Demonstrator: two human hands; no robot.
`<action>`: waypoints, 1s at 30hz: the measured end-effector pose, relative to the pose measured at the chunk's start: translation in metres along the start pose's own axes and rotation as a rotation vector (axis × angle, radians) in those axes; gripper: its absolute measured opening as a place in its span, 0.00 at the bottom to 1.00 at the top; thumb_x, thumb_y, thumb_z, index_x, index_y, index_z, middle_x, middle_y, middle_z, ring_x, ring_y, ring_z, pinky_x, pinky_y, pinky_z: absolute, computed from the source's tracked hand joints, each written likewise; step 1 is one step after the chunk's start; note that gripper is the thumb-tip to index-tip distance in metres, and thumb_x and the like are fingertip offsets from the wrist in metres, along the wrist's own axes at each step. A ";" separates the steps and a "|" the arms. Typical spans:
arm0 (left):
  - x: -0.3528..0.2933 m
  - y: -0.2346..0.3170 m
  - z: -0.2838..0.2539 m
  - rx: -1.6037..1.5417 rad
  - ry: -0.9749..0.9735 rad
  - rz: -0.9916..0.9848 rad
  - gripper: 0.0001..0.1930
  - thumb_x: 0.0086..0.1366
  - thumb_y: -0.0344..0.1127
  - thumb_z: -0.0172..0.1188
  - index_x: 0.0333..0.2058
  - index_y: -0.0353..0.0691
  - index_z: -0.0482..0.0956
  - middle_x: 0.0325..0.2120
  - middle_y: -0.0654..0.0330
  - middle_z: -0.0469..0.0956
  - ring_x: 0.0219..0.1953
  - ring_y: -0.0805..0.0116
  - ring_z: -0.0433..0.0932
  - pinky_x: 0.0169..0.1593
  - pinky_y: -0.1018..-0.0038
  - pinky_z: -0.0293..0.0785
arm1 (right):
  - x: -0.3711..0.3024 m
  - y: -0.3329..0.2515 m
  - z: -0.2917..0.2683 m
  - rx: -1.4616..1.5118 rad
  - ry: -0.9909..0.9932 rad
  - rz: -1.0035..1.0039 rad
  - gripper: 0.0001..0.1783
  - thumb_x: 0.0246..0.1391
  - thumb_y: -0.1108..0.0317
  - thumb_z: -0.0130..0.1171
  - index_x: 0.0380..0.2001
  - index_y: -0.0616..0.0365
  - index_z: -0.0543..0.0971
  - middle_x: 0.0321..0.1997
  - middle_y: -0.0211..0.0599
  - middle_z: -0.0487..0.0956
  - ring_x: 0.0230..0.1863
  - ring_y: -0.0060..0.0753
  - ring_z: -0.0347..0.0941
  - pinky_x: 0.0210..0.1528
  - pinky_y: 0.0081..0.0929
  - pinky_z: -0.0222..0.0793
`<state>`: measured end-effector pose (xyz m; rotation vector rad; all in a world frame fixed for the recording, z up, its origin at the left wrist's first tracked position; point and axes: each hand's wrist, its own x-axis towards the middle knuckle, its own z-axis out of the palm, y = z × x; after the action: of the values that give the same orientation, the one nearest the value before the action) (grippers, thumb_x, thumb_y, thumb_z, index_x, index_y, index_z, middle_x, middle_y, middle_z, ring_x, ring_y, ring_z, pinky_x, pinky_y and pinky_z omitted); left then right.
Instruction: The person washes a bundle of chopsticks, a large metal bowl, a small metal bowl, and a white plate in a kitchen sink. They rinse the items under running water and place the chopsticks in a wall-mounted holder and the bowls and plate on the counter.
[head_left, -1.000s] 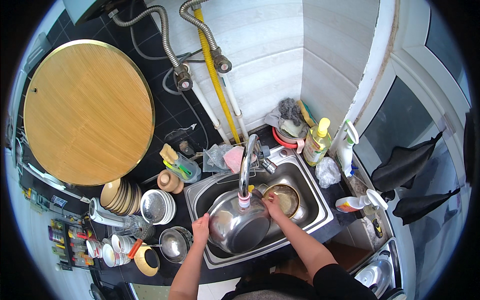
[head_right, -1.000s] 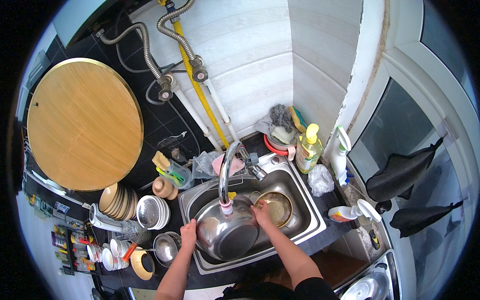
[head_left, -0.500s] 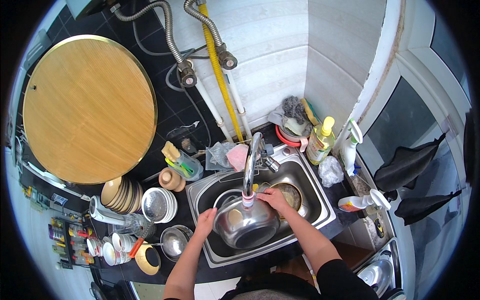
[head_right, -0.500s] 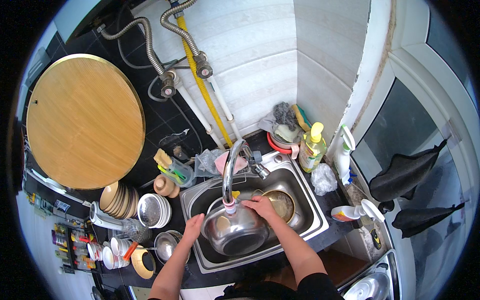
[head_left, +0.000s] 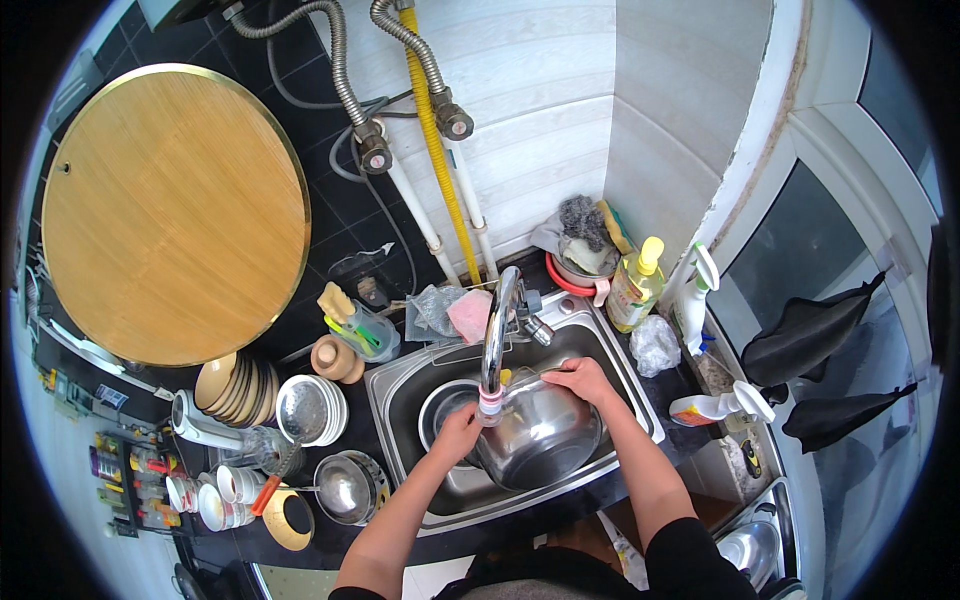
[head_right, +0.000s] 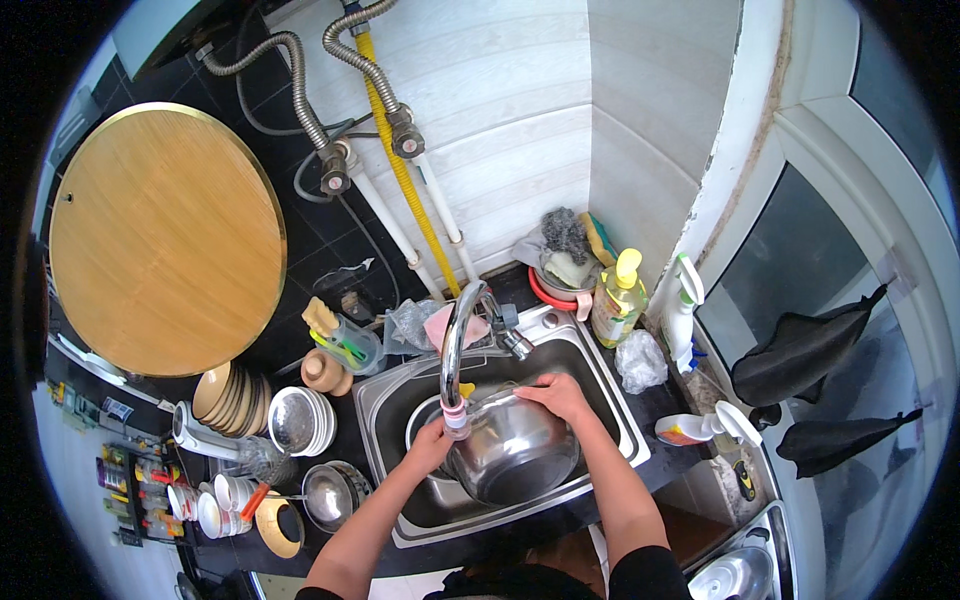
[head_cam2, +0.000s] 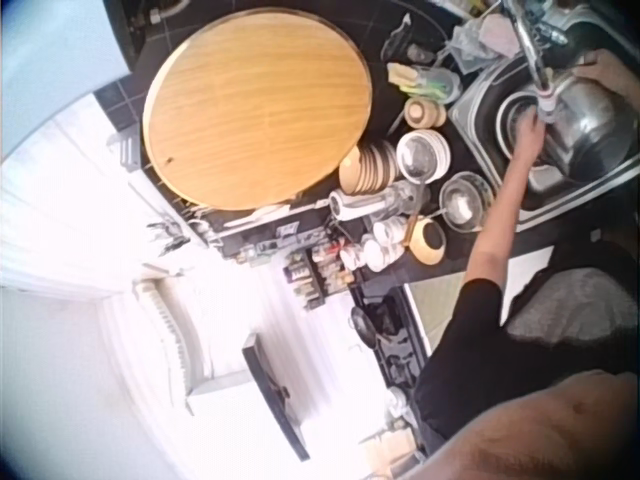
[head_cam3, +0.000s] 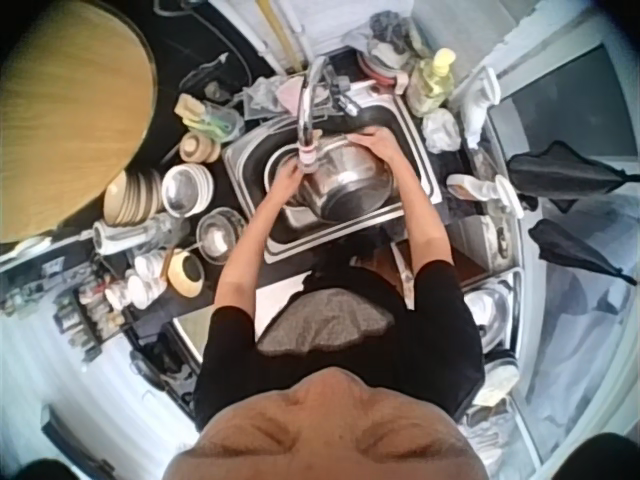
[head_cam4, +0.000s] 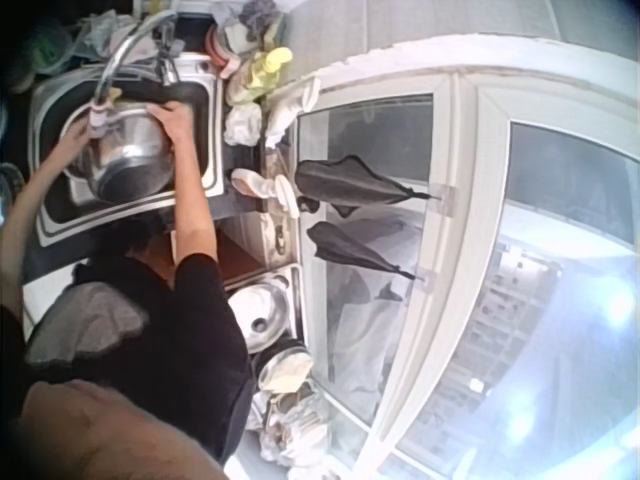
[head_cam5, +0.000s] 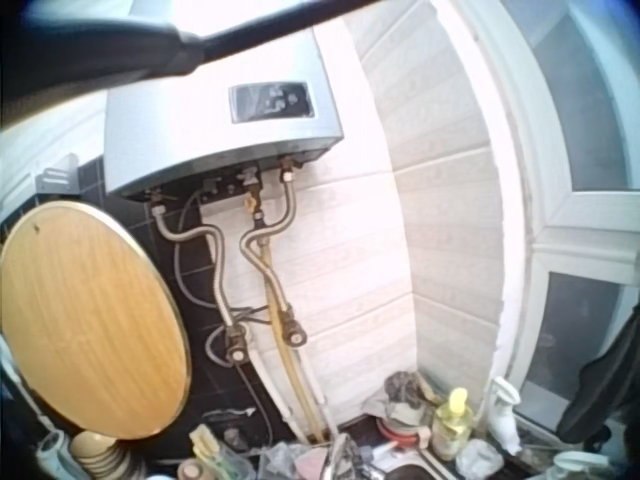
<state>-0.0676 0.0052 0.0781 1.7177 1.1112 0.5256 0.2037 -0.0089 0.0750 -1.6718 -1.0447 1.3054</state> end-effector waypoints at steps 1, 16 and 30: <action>0.000 0.000 0.001 0.004 0.000 -0.002 0.09 0.57 0.34 0.49 0.34 0.35 0.72 0.26 0.53 0.74 0.29 0.66 0.72 0.37 0.75 0.67 | -0.003 -0.004 -0.001 -0.004 -0.013 0.000 0.20 0.33 0.53 0.66 0.17 0.61 0.77 0.15 0.29 0.73 0.17 0.17 0.64 0.21 0.19 0.61; -0.024 0.030 -0.029 -0.193 0.133 -0.309 0.18 0.59 0.44 0.51 0.19 0.35 0.74 0.11 0.69 0.67 0.15 0.82 0.63 0.19 0.83 0.59 | -0.001 0.002 0.073 -0.137 0.148 -0.426 0.27 0.45 0.62 0.55 0.49 0.59 0.65 0.47 0.47 0.69 0.49 0.44 0.63 0.52 0.26 0.56; -0.047 0.007 -0.020 -0.410 0.345 -0.358 0.15 0.60 0.42 0.51 0.19 0.38 0.74 0.15 0.72 0.68 0.17 0.85 0.61 0.21 0.85 0.55 | -0.092 -0.049 0.127 -0.535 0.092 -0.838 0.23 0.41 0.66 0.52 0.43 0.62 0.68 0.43 0.48 0.69 0.46 0.48 0.63 0.49 0.38 0.58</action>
<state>-0.1029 -0.0262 0.0996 1.0684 1.4050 0.7769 0.0592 -0.0654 0.1282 -1.3480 -1.8725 0.4133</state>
